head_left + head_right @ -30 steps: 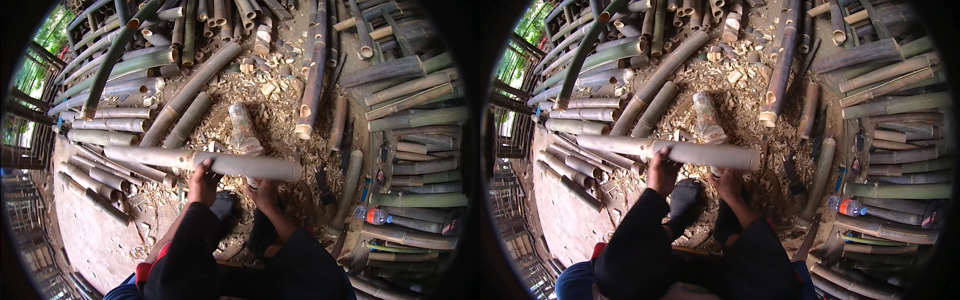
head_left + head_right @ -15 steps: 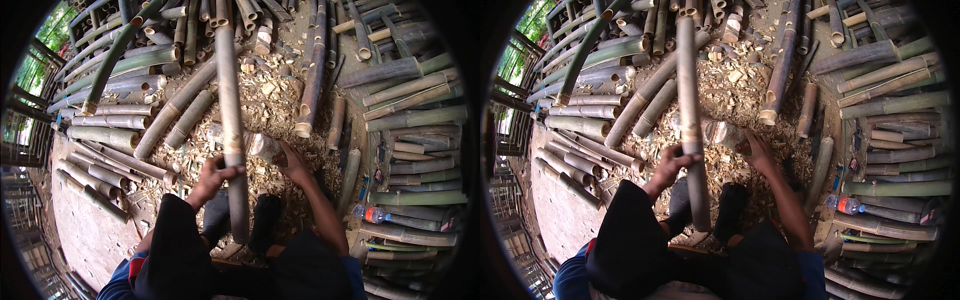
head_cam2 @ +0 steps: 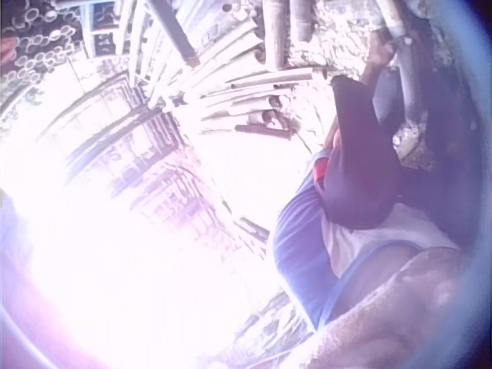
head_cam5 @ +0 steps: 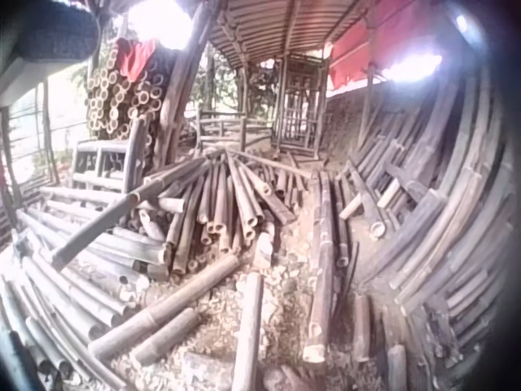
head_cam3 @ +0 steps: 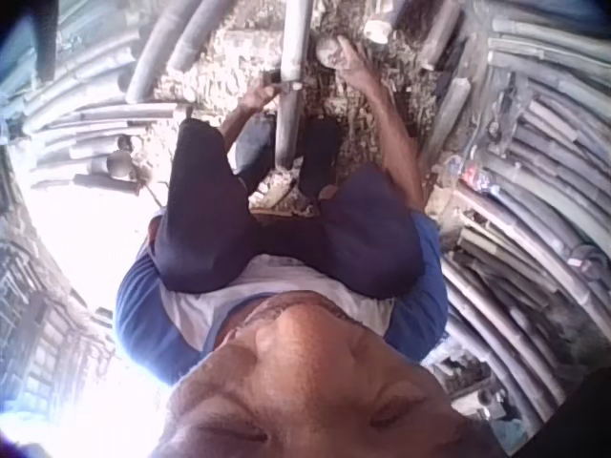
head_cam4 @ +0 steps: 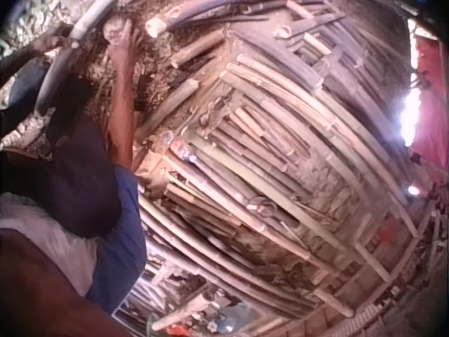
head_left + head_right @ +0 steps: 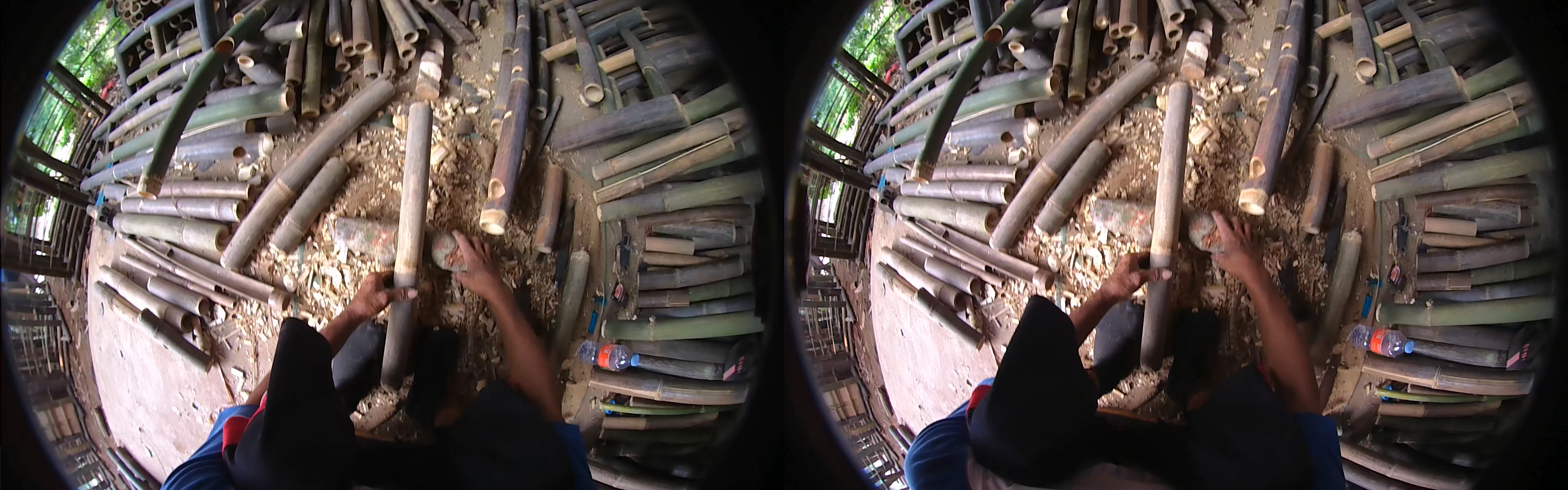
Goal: The person uses a hand saw to cut through sections of bamboo, then uses a small blade to split a section and peel away material from the interior.
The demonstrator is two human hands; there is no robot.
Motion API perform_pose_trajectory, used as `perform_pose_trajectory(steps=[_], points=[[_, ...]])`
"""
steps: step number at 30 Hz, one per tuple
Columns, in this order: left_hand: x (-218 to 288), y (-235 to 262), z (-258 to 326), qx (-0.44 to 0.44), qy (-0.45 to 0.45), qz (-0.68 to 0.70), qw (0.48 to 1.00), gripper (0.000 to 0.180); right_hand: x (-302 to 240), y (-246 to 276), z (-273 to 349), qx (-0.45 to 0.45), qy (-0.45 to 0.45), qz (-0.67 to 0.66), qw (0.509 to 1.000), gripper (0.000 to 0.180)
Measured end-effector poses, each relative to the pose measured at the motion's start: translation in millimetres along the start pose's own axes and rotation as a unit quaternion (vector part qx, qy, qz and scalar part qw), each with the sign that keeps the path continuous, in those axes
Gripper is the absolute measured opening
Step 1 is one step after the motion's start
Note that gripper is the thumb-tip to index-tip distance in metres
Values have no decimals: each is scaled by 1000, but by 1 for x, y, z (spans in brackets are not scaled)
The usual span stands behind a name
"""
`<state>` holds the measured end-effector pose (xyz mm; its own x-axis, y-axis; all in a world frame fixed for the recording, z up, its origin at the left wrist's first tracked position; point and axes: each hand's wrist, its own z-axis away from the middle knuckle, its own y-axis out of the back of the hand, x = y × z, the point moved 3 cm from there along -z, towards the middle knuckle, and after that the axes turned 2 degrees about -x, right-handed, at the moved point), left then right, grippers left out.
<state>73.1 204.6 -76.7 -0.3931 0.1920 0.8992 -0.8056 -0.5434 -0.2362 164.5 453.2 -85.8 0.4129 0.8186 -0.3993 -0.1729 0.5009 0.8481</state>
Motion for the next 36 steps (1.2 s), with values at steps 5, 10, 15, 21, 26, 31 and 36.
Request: perform_pose_trajectory(steps=[5,10,15,21,26,31,36], points=[[-2,11,4,-7,8,-5,1000,64,-23,8,-1,-15,-13,-33,999,96],[-7,11,1,-17,7,20,1000,67,-26,13,3,-20,-30,-19,999,96],[-12,12,-1,-11,21,3,1000,67,-19,7,2,-15,-9,-53,998,96],[-4,6,-1,11,-12,38,999,77,-23,12,3,-21,-17,-57,998,95],[-31,11,-6,57,-49,76,994,82,-32,12,2,-12,-20,-26,999,94],[-22,5,-6,5,12,208,978,76,-25,13,5,-22,-25,-54,998,94],[-23,4,-13,-5,17,218,976,74,-15,11,3,12,29,-51,998,93]])
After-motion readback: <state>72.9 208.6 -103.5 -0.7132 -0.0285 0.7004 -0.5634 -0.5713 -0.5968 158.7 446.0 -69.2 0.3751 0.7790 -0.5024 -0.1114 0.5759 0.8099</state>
